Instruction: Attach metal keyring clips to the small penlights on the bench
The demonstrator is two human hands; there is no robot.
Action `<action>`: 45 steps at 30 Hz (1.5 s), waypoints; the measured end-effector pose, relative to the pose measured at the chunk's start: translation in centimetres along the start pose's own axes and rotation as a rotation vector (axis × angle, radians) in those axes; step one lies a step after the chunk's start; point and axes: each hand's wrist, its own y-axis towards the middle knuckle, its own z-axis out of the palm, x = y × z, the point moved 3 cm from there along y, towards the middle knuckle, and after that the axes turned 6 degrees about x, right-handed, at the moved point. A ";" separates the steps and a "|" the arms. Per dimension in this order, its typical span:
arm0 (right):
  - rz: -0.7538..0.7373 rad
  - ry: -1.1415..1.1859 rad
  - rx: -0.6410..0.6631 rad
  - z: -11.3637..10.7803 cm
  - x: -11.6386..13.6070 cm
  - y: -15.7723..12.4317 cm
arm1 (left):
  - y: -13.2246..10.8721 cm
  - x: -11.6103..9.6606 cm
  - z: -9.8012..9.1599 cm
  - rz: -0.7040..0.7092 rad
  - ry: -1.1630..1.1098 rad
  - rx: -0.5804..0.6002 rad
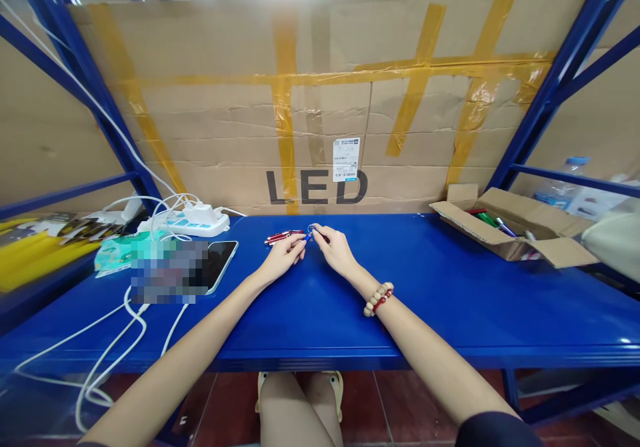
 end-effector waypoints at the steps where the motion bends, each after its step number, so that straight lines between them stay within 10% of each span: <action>1: 0.015 0.037 -0.002 0.1 -0.1 0.0 | 0.0 -0.1 0.1 -0.008 -0.010 0.003; 24: 0.123 0.383 -0.054 0.7 -0.5 0.2 | -0.3 -0.8 0.7 -0.002 -0.063 0.025; 34: 0.207 0.524 -0.012 0.2 -1.0 0.5 | -0.9 -1.7 0.7 0.146 0.360 0.010; 38: 0.157 0.268 -0.017 -1.3 -1.7 1.1 | -1.0 -1.4 1.6 0.153 0.406 0.121; 45: 0.440 -0.512 -0.032 -5.6 -6.7 0.1 | -0.2 -0.3 -0.7 -0.006 0.348 -0.160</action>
